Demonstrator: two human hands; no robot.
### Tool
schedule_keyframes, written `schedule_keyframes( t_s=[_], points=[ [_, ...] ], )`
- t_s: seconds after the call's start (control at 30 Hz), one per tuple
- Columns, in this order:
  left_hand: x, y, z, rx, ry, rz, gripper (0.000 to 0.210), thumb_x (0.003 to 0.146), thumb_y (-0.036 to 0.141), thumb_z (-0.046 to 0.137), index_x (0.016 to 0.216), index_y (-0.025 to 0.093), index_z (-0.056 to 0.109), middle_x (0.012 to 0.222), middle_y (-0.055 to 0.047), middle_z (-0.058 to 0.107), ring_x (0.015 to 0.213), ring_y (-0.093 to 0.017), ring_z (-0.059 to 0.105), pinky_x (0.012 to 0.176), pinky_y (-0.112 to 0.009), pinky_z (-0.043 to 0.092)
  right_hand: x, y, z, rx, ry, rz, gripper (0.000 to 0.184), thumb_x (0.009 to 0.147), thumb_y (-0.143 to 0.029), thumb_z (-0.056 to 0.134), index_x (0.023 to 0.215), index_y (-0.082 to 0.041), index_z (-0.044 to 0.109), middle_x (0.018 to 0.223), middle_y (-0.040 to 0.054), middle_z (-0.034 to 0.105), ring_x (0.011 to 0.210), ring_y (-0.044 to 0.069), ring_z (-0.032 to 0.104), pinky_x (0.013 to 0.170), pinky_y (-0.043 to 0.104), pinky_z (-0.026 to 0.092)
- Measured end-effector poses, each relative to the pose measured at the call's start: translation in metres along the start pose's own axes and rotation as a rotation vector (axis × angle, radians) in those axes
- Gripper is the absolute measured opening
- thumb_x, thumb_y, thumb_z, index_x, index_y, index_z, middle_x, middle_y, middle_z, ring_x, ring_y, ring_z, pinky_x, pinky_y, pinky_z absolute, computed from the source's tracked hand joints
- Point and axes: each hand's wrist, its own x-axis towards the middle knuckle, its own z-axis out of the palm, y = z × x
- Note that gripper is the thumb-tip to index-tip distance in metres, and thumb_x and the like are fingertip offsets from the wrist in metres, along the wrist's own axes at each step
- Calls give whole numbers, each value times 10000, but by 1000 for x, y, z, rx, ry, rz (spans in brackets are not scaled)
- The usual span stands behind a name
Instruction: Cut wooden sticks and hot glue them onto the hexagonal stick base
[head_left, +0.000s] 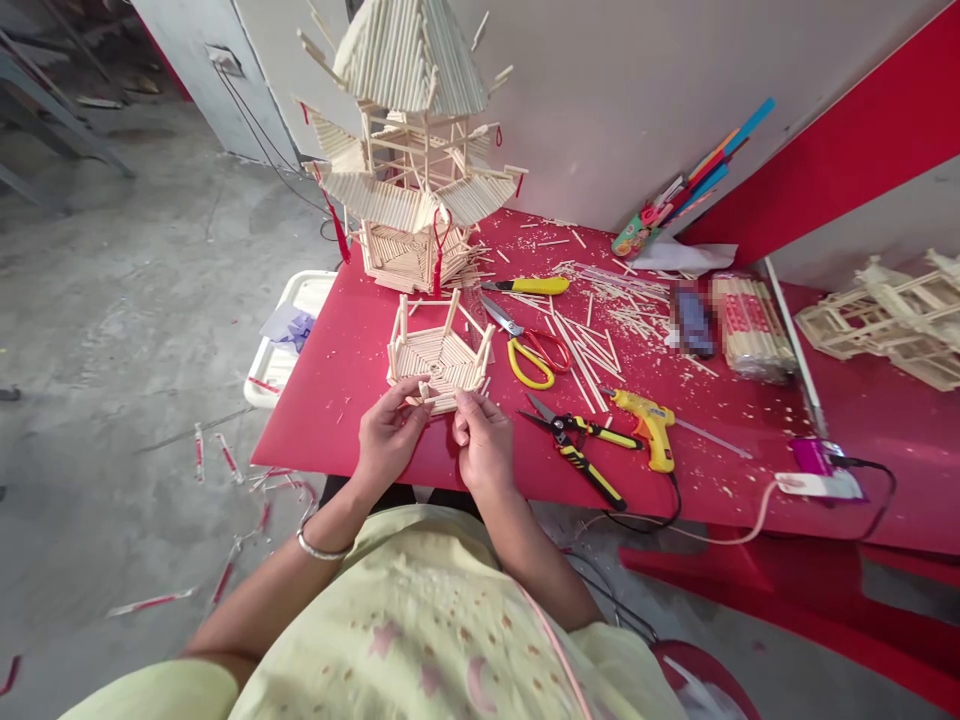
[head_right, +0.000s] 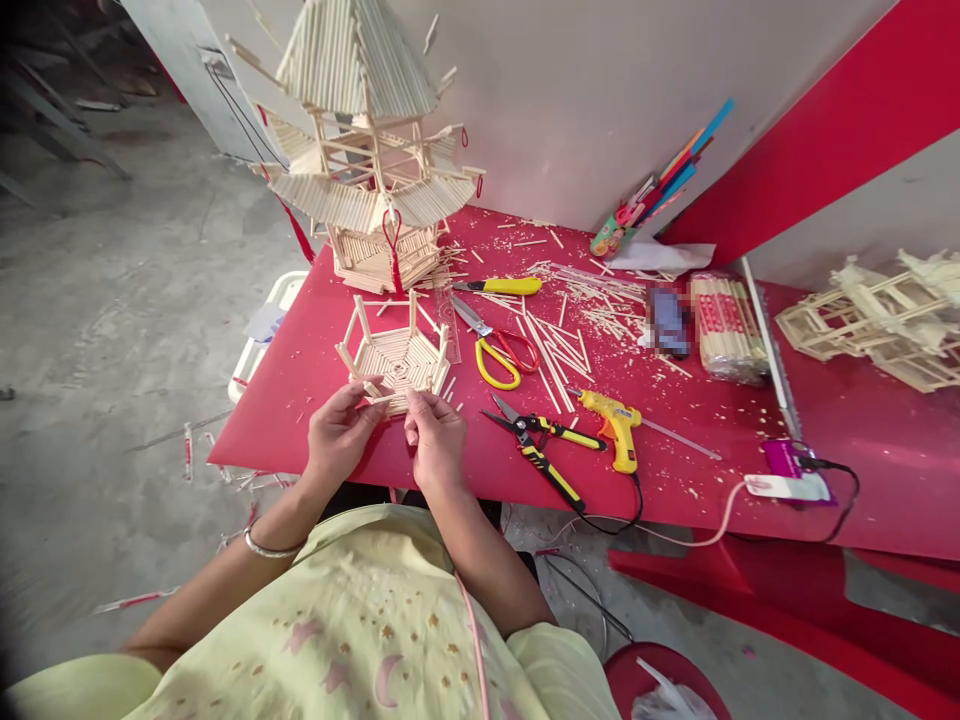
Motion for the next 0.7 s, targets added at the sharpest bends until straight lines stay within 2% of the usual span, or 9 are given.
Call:
schedule_keyframes(
  t_s=[0.3,0.7],
  points=[
    [-1,-1,1,-23,12,4,357,853,401,802,1134,184,763,1129,-103,788,992,-217,757,899,-349,647,-3,1,4,17,20,-11,334,713,-447,842,667,-200,622,480,-96,482,415,46,352,431,225,259],
    [-3,-6,0,28,55,20,295,840,371,819,1071,194,778,1124,-94,798,1065,-238,758,962,-387,631,-5,4,7,48,35,-32,392,743,-477,828,639,-212,559,487,-98,476,411,46,361,427,229,277]
  ],
)
